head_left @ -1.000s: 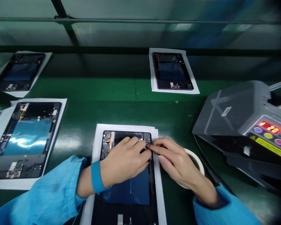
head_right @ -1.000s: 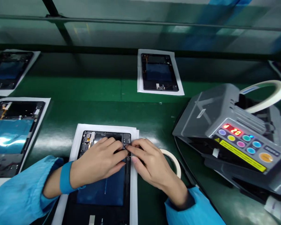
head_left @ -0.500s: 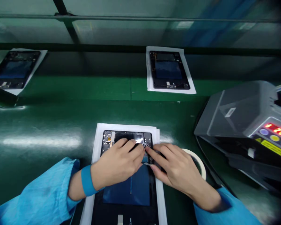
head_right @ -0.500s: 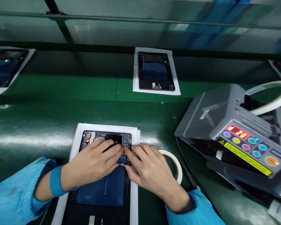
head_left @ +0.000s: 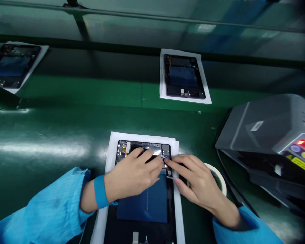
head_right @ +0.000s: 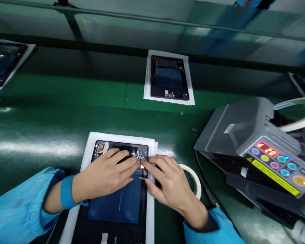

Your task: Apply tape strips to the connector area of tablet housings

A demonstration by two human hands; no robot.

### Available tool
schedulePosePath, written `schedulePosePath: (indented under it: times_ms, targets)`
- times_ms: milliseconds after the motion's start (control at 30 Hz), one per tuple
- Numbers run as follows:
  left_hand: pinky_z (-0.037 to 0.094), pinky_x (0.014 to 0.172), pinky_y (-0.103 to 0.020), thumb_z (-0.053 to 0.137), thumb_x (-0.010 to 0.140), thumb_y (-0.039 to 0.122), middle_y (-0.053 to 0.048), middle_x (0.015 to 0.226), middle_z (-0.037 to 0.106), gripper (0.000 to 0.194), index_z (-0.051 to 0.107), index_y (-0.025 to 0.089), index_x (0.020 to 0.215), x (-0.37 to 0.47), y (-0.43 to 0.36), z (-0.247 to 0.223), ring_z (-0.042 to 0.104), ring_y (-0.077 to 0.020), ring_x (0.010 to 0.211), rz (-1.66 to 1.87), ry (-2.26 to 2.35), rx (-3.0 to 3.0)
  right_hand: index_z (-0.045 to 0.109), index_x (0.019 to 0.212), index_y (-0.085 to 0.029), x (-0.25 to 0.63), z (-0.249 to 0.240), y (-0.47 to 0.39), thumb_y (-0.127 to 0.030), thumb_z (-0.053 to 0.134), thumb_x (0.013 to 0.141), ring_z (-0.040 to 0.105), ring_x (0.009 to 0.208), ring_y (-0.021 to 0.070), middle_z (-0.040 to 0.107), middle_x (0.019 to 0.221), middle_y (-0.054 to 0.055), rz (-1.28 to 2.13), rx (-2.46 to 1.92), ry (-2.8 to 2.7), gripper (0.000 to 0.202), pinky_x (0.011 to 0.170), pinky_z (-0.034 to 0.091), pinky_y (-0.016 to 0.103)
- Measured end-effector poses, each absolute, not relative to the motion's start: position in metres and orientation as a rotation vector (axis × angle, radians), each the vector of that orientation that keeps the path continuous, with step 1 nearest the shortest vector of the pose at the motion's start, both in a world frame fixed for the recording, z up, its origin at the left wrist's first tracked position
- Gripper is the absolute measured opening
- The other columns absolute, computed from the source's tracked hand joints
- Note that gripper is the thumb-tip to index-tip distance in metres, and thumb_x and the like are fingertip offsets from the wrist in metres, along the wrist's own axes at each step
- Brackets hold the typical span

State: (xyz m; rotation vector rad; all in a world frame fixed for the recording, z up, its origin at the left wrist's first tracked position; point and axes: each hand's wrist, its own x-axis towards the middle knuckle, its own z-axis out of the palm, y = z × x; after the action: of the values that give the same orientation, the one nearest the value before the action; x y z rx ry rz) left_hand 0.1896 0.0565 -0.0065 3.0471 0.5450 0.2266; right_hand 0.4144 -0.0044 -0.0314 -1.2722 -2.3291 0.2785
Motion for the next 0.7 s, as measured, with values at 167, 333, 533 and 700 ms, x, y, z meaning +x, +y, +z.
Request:
schedulePosePath:
  times_ms: [167,333,533,700]
  targets:
    - [0.041,0.081,-0.039,0.045,0.097,0.031,-0.008,0.114,0.06,0.031,0.06,0.012,0.116,0.189,0.058,-0.003,0.054,-0.0254,0.103,0.191,0.498,3.104,0.062,0.114,-0.013,0.41,-0.025,-0.006,-0.029,0.046,0.093,0.057,0.093,0.0208,0.064,0.102,0.01,0.14,-1.303,-2.392,0.031,0.077,0.049,0.036]
    - [0.042,0.082,-0.039,0.049,0.095,0.031,-0.01,0.114,0.061,0.031,0.06,0.01,0.116,0.19,0.058,-0.004,0.055,-0.0256,0.103,0.21,0.485,3.117,0.064,0.11,-0.012,0.403,-0.017,-0.009,-0.032,0.047,0.092,0.059,0.089,0.0216,0.066,0.097,0.009,-0.007,-1.37,-2.44,0.032,0.074,0.05,0.035]
    - [0.043,0.081,-0.04,0.045,0.097,0.029,-0.009,0.113,0.061,0.03,0.061,0.01,0.113,0.191,0.058,-0.003,0.054,-0.0249,0.102,0.202,0.508,3.107,0.062,0.108,-0.01,0.401,-0.024,-0.001,-0.019,0.058,0.088,0.063,0.076,0.0128,0.069,0.09,0.004,-0.065,-1.459,-2.155,0.022,0.062,0.046,0.024]
    - [0.043,0.082,-0.04,0.044,0.097,0.03,-0.009,0.113,0.06,0.031,0.061,0.009,0.113,0.191,0.058,-0.002,0.054,-0.0255,0.102,0.197,0.508,3.09,0.063,0.104,-0.012,0.396,-0.029,0.004,-0.017,0.062,0.086,0.064,0.071,0.0121,0.069,0.085,0.001,-0.193,-1.486,-2.174,0.019,0.059,0.044,0.025]
